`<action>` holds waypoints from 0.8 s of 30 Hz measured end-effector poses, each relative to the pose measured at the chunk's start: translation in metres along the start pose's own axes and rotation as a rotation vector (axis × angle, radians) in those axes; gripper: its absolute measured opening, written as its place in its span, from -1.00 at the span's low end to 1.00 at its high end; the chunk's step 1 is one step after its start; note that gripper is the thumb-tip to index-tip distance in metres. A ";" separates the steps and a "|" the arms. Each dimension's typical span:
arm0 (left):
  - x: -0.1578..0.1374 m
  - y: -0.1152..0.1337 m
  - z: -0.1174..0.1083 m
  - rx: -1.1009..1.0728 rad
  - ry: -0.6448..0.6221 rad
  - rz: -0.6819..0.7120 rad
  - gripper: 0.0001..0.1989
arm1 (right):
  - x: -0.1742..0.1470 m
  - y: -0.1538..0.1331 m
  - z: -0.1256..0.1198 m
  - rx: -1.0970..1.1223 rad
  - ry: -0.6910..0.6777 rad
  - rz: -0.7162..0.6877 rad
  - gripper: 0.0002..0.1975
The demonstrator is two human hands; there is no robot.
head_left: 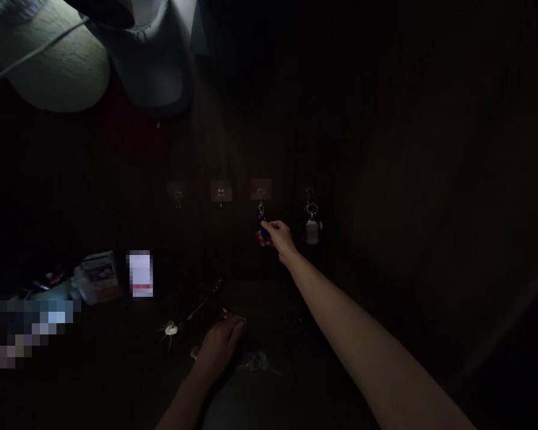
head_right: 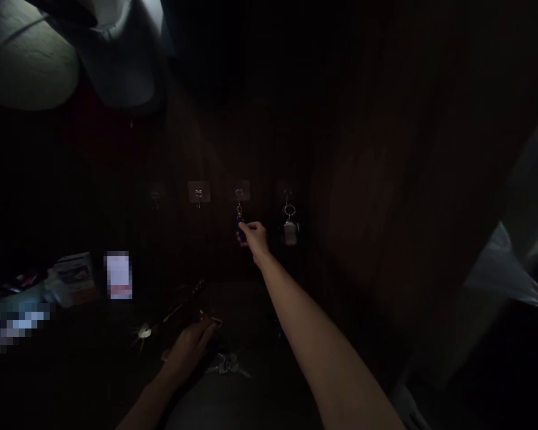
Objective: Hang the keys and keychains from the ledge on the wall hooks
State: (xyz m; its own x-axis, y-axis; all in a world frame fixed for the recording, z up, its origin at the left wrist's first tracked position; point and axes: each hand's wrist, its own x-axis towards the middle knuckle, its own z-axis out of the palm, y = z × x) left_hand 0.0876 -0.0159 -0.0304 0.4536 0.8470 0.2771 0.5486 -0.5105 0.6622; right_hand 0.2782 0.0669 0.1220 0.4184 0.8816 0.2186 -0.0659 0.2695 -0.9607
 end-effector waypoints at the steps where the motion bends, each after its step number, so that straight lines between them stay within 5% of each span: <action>1: 0.000 -0.001 0.000 0.001 0.005 -0.002 -0.65 | -0.001 0.003 -0.002 -0.001 -0.010 0.010 -0.89; 12: 0.000 -0.001 0.001 0.018 -0.008 -0.019 -0.63 | -0.022 0.028 -0.030 -0.033 -0.126 0.091 -0.93; 24: -0.001 -0.004 0.003 0.029 0.003 -0.040 -0.62 | -0.043 0.065 -0.092 -0.141 -0.088 0.122 -0.91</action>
State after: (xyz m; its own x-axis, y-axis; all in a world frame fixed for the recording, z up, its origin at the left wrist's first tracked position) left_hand 0.0870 -0.0151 -0.0358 0.4286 0.8674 0.2527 0.5865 -0.4799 0.6525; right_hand 0.3396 0.0104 0.0347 0.3343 0.9364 0.1068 0.0183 0.1068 -0.9941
